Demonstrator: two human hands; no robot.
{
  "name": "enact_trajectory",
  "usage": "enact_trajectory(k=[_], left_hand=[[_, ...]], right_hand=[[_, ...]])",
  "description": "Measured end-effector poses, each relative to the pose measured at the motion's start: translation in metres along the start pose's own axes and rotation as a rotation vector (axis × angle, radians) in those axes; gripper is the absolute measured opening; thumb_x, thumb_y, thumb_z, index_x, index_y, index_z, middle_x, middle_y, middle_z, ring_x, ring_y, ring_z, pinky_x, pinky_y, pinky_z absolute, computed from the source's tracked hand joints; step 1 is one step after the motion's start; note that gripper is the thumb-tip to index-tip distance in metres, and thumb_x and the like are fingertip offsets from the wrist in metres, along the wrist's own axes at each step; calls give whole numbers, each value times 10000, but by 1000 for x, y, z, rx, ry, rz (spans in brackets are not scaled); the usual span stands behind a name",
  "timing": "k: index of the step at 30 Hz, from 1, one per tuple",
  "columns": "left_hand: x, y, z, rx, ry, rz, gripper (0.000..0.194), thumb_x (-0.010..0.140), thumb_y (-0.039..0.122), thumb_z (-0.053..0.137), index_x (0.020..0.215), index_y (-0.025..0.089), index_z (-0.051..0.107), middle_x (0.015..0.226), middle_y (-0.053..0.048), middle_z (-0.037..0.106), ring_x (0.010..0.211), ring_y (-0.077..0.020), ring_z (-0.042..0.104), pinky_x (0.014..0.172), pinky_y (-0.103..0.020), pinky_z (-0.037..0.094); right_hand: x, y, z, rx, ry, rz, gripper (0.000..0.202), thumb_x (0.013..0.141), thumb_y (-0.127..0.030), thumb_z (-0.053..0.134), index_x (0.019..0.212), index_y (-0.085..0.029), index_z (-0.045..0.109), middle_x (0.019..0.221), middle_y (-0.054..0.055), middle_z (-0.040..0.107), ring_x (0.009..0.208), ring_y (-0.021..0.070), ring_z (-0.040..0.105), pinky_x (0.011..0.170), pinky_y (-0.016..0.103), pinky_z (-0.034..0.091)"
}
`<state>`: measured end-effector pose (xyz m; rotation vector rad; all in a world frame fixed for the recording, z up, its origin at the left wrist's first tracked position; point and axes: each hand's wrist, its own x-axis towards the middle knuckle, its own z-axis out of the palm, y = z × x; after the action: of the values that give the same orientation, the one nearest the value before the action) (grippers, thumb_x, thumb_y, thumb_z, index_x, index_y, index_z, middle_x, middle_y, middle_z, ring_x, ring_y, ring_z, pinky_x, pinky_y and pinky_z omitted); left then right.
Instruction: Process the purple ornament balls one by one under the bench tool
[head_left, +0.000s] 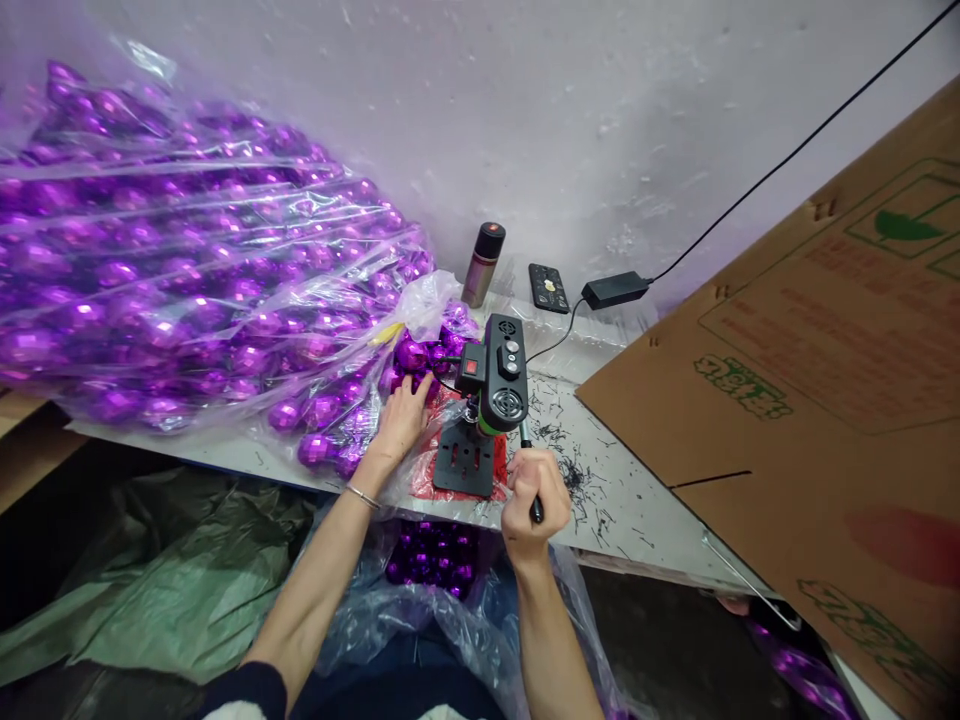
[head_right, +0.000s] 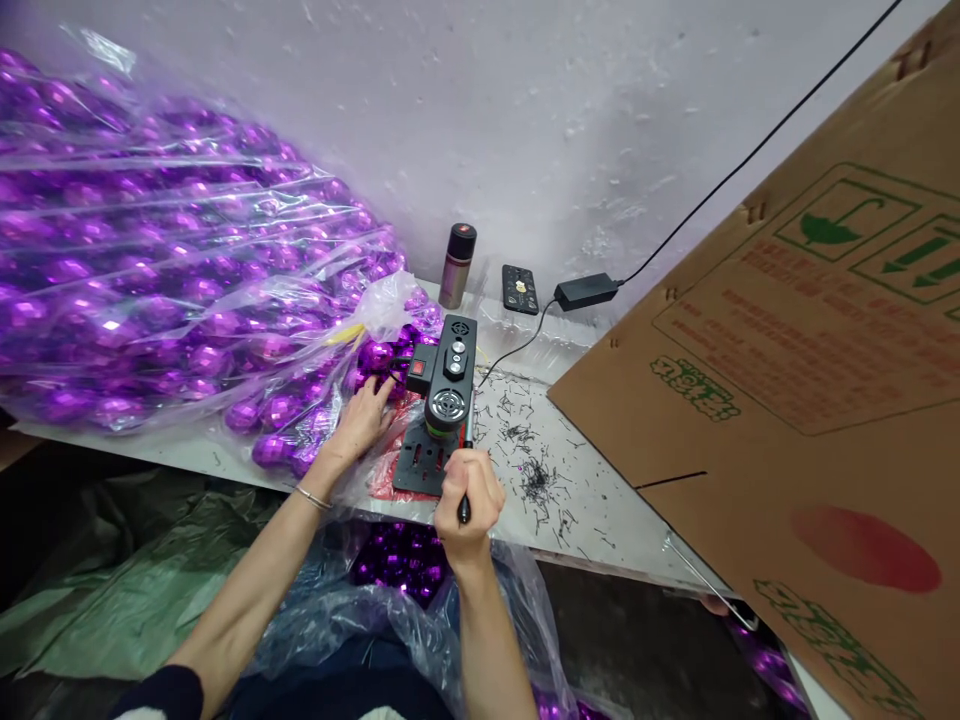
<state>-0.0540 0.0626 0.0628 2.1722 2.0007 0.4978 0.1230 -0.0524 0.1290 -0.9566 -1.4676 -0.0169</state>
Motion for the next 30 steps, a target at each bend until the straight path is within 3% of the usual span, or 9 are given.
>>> enact_trajectory(k=[2, 6, 10, 14, 17, 20, 25, 30], left_hand=[[3, 3, 1, 23, -54, 10, 595, 979, 225, 570, 1541, 171, 382, 1430, -232, 535, 1182, -337, 661, 971, -445, 546], [9, 12, -2, 15, -53, -65, 558, 1003, 306, 564, 1510, 138, 404, 1283, -222, 607, 1169, -351, 652, 927, -428, 547], [11, 14, -13, -184, -59, -150, 605, 952, 354, 653, 1483, 138, 460, 1263, -217, 646, 1140, -368, 674, 950, -463, 533], [-15, 9, -21, -823, 12, -321, 560, 895, 457, 690, 1353, 150, 594, 1211, -156, 713, 1114, -328, 695, 955, -441, 548], [-47, 8, -18, -1420, -78, -439, 530, 839, 585, 704, 1142, 150, 702, 1090, -120, 760, 950, -264, 734, 831, -378, 600], [-69, 15, -3, -1672, -142, -518, 544, 727, 597, 815, 1033, 154, 739, 1034, -106, 782, 913, -239, 740, 852, -365, 610], [-74, 32, 32, -1512, -35, -431, 624, 690, 552, 858, 1163, 167, 728, 1159, -96, 780, 1113, -265, 716, 1060, -421, 529], [-70, 36, 52, -1017, 113, -214, 544, 758, 497, 838, 1197, 196, 728, 1243, -126, 744, 1218, -327, 667, 1106, -513, 488]], right_hand=[[0, 0, 0, -2, 0, -1, 311, 960, -47, 456, 698, -215, 473, 665, -19, 526, 642, 128, 541, 599, 286, 405], [0, -1, 0, -19, 2, 8, 312, 959, -44, 461, 698, -215, 468, 679, -21, 538, 651, 123, 547, 601, 279, 400], [1, -1, -1, -19, -2, 3, 316, 969, -52, 447, 699, -215, 465, 670, -23, 529, 643, 121, 542, 602, 279, 403], [9, -4, -3, 8, -22, 28, 323, 986, -87, 445, 689, -213, 465, 667, -16, 524, 632, 119, 535, 593, 283, 402], [19, -8, -4, 24, -18, 76, 339, 998, -118, 452, 673, -213, 461, 653, -19, 507, 627, 117, 534, 587, 283, 396], [26, -12, -4, 12, -16, 120, 367, 1010, -150, 453, 649, -216, 446, 631, -25, 484, 612, 112, 520, 582, 283, 387], [28, -14, -6, 18, -43, 123, 374, 1014, -167, 456, 643, -217, 440, 633, -23, 483, 616, 111, 516, 586, 283, 385], [26, -13, -7, 6, -57, 116, 359, 1013, -169, 448, 658, -219, 447, 644, -20, 481, 629, 119, 522, 595, 290, 395]])
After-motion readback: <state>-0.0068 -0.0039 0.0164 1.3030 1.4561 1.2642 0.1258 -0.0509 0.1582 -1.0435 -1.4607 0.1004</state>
